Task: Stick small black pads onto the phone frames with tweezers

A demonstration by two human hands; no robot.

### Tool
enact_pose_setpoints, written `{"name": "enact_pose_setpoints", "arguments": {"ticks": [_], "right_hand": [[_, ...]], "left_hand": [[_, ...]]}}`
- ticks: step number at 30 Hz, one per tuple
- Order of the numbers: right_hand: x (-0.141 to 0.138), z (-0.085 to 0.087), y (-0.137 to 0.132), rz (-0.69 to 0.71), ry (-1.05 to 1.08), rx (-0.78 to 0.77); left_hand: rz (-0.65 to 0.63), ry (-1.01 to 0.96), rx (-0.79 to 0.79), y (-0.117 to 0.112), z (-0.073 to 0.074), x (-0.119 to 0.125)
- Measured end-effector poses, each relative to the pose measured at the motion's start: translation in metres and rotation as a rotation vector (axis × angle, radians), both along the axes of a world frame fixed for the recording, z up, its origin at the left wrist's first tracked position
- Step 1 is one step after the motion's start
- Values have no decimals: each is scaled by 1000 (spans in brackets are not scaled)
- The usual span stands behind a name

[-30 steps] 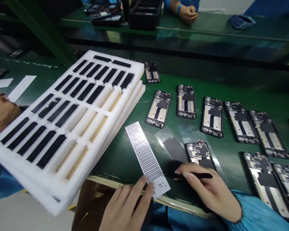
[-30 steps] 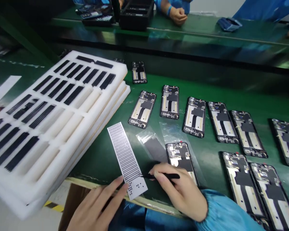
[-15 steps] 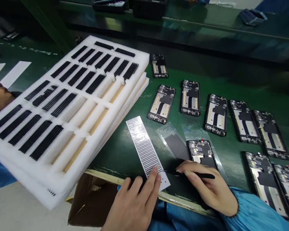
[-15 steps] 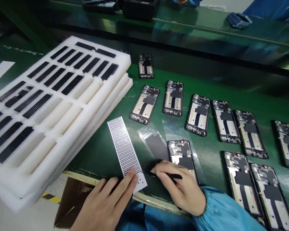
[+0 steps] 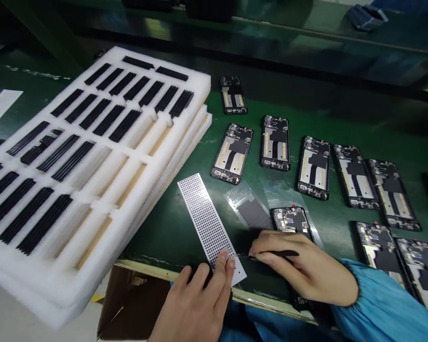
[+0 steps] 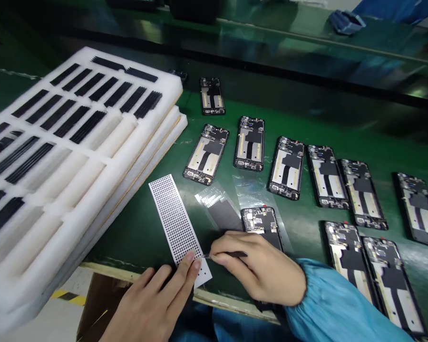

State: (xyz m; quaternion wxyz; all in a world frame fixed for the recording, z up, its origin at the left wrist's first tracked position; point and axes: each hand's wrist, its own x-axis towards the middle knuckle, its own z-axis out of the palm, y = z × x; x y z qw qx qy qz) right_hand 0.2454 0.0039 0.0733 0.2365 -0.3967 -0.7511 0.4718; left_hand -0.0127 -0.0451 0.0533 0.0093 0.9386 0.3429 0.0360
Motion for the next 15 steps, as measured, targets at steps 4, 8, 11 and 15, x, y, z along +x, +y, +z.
{"name": "enact_pose_setpoints", "arguments": {"ticks": [4, 8, 11, 15], "right_hand": [[0, 5, 22, 104, -17, -33], [-1, 2, 26, 98, 28, -110], [-2, -2, 12, -2, 66, -108], [12, -10, -13, -321, 170, -76]], "left_hand": [[18, -27, 2, -1, -6, 1], [45, -108, 20, 0, -8, 2], [61, -67, -50, 2, -7, 0], [42, -138, -34, 2, -5, -5]]}}
